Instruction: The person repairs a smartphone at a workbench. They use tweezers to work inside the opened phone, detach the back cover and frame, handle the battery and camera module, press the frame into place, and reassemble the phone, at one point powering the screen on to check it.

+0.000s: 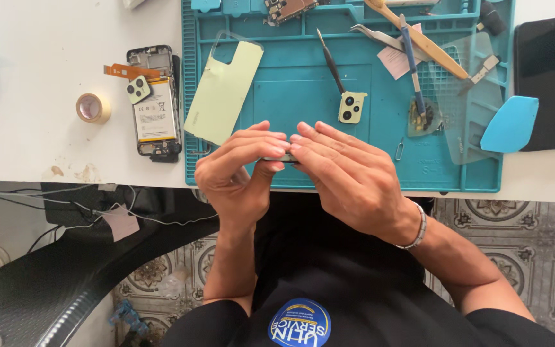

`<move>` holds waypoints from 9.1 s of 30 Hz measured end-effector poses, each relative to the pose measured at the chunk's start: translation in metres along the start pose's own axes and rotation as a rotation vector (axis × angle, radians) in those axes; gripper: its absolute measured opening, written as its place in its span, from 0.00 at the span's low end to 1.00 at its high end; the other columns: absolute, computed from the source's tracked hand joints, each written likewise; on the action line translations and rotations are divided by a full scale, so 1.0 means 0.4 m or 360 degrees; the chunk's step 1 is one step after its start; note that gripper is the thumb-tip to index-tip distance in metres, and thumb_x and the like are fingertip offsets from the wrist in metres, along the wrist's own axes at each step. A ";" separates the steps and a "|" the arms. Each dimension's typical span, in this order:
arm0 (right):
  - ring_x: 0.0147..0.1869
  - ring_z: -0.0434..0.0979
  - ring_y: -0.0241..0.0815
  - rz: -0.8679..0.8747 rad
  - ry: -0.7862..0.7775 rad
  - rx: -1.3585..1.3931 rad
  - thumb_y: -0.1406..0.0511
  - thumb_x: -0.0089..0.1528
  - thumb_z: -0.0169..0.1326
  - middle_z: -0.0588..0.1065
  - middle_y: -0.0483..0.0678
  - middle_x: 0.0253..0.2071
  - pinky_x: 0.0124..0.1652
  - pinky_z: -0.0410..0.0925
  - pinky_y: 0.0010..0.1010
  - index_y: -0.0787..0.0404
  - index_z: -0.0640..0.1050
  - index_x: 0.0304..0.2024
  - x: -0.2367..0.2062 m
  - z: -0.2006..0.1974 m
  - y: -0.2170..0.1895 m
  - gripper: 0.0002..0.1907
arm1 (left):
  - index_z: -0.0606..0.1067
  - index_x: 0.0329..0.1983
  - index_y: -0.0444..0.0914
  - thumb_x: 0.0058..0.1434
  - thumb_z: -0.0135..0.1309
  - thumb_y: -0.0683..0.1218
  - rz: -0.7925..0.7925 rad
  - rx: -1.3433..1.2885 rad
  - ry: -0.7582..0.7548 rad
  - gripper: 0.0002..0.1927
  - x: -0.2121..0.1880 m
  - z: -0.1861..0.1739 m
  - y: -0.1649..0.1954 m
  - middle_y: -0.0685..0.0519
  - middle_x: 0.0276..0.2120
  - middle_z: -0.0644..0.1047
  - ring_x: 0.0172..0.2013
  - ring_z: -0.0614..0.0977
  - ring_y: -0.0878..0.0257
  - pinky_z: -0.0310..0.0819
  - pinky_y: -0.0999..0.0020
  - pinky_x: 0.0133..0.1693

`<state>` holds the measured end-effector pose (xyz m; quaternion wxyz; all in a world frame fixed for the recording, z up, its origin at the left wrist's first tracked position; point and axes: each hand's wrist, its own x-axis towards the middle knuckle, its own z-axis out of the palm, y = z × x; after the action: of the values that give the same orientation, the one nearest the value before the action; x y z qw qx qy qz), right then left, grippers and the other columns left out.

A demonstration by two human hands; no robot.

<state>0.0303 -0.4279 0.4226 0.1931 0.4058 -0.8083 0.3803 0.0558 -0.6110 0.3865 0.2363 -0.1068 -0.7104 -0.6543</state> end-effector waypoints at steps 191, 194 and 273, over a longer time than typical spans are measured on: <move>0.43 0.85 0.46 0.1278 0.0618 0.1679 0.78 0.65 0.56 0.81 0.58 0.39 0.46 0.81 0.38 0.71 0.74 0.43 0.115 -0.034 -0.236 0.06 | 0.68 0.52 0.35 0.71 0.54 0.49 -0.1142 -0.1438 0.0116 0.15 0.120 -0.128 0.171 0.51 0.42 0.76 0.39 0.81 0.61 0.84 0.59 0.44; 0.42 0.86 0.47 0.1303 0.0736 0.1602 0.77 0.66 0.56 0.81 0.58 0.38 0.44 0.81 0.39 0.70 0.74 0.45 0.114 -0.035 -0.225 0.06 | 0.67 0.61 0.30 0.73 0.52 0.45 -0.1010 -0.1586 0.0240 0.18 0.132 -0.129 0.191 0.46 0.54 0.77 0.51 0.81 0.56 0.80 0.55 0.56; 0.31 0.84 0.40 0.1587 0.0099 0.1827 0.64 0.69 0.53 0.80 0.50 0.28 0.33 0.77 0.28 0.69 0.79 0.40 0.082 -0.070 -0.156 0.12 | 0.49 0.61 0.47 0.64 0.66 0.40 0.0187 -0.0444 0.0245 0.38 -0.022 -0.050 0.217 0.43 0.69 0.60 0.71 0.65 0.51 0.69 0.57 0.70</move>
<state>0.0610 -0.4469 0.4895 -0.2201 0.0183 -0.5656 0.7945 0.1074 -0.6187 0.4594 0.3109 -0.1295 -0.5849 -0.7379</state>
